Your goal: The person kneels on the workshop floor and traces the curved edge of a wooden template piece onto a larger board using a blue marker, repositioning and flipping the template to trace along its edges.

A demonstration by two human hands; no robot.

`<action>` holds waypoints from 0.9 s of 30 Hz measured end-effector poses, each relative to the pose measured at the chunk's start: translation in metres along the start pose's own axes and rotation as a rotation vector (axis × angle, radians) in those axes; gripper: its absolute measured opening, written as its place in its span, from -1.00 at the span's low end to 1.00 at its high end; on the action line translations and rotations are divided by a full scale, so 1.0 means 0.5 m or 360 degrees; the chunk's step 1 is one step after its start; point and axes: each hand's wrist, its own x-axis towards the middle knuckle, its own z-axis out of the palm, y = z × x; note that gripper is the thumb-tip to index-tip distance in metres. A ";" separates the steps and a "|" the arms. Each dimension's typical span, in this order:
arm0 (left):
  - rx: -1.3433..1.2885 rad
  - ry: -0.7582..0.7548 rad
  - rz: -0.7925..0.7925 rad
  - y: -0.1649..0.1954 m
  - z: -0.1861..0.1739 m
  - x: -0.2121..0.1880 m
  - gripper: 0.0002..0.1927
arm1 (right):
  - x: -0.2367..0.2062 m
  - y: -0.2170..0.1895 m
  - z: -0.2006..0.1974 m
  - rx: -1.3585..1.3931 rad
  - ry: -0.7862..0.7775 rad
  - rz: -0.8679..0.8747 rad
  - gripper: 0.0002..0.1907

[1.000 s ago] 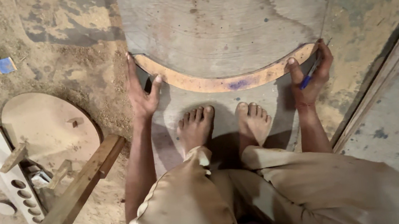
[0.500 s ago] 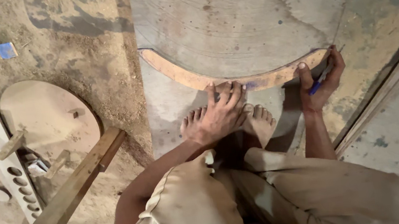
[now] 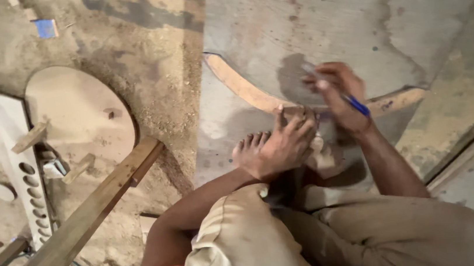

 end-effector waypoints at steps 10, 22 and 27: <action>-0.0042 0.0086 0.0122 -0.023 0.065 -0.029 -0.52 | 0.344 -0.007 0.256 -0.0706 -0.0792 -0.0269 -0.84; -0.0129 0.0092 0.0067 -0.020 0.083 -0.023 -0.47 | 0.321 0.065 0.227 -0.0807 -0.0752 -0.0700 -0.88; -0.0049 -0.0064 0.0067 -0.015 0.082 -0.026 -0.41 | 0.193 0.037 0.168 -0.0925 -0.0680 -0.0674 -0.88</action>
